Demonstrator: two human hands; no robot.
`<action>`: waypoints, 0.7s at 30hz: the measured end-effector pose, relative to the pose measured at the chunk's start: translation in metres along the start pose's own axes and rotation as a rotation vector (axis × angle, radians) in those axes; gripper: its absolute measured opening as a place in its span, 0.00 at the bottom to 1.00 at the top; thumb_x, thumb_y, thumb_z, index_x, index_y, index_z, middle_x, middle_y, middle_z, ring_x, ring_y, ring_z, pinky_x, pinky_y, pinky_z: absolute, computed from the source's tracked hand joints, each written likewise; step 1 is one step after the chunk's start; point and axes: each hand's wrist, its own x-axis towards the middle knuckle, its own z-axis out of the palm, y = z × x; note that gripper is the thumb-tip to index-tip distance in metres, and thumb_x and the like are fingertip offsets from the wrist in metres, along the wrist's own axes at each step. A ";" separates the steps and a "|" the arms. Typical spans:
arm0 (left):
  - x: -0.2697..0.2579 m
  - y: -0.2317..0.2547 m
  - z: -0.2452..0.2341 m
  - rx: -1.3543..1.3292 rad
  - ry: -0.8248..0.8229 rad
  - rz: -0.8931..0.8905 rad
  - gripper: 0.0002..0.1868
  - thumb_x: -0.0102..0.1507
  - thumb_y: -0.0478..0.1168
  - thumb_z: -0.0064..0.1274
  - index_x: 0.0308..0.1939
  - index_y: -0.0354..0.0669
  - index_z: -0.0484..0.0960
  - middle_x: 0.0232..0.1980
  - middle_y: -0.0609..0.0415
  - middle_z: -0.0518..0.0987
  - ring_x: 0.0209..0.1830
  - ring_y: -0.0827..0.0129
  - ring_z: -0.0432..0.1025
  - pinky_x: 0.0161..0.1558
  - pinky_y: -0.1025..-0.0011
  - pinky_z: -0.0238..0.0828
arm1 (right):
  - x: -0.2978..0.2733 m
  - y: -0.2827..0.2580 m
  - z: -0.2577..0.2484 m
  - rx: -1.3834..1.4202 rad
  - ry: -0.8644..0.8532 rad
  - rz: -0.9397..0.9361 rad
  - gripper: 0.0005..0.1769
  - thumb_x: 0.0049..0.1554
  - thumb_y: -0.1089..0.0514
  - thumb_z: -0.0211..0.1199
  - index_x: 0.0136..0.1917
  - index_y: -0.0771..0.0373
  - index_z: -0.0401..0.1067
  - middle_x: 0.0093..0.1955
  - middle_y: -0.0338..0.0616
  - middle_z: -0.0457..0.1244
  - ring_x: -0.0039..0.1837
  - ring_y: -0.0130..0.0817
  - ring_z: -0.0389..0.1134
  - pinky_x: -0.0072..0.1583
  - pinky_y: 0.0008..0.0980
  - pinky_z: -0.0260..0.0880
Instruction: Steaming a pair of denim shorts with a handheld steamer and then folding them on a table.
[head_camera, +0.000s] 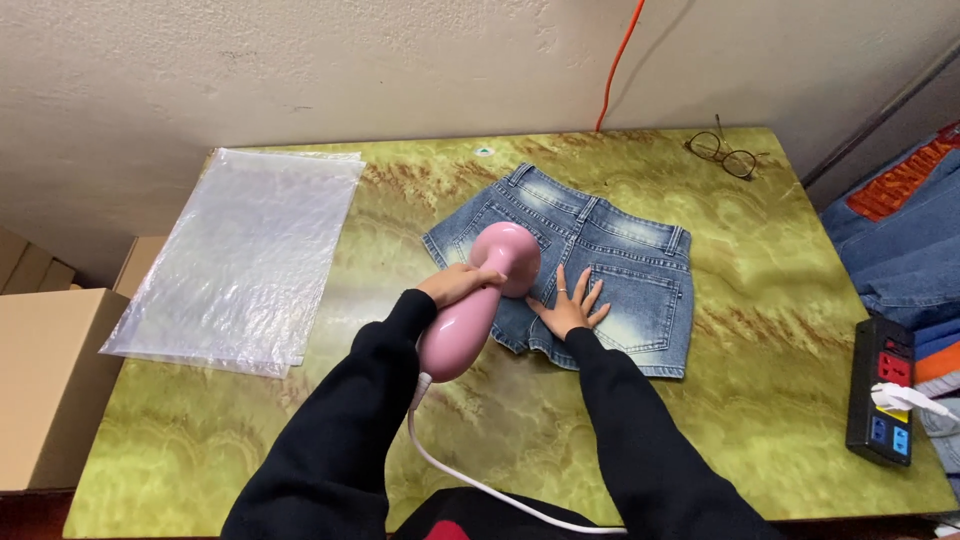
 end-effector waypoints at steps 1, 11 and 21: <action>-0.005 0.001 -0.003 0.000 0.000 -0.002 0.31 0.42 0.66 0.49 0.40 0.51 0.80 0.48 0.50 0.74 0.54 0.63 0.66 0.54 0.68 0.60 | 0.005 0.005 0.003 0.001 -0.001 0.000 0.48 0.47 0.27 0.45 0.70 0.35 0.24 0.72 0.44 0.13 0.71 0.53 0.12 0.64 0.63 0.17; -0.041 0.023 -0.007 0.128 -0.097 -0.050 0.35 0.41 0.66 0.48 0.42 0.46 0.79 0.49 0.44 0.73 0.55 0.58 0.65 0.53 0.66 0.61 | 0.002 0.021 -0.014 -0.150 -0.087 -0.171 0.66 0.33 0.23 0.60 0.70 0.38 0.21 0.71 0.47 0.12 0.71 0.52 0.11 0.64 0.62 0.14; 0.011 0.006 0.006 -0.097 0.005 -0.007 0.31 0.42 0.65 0.50 0.39 0.50 0.80 0.46 0.48 0.75 0.51 0.61 0.68 0.50 0.69 0.63 | 0.005 0.036 -0.024 -0.174 -0.155 -0.244 0.69 0.30 0.24 0.64 0.69 0.34 0.20 0.70 0.43 0.09 0.70 0.49 0.09 0.63 0.60 0.10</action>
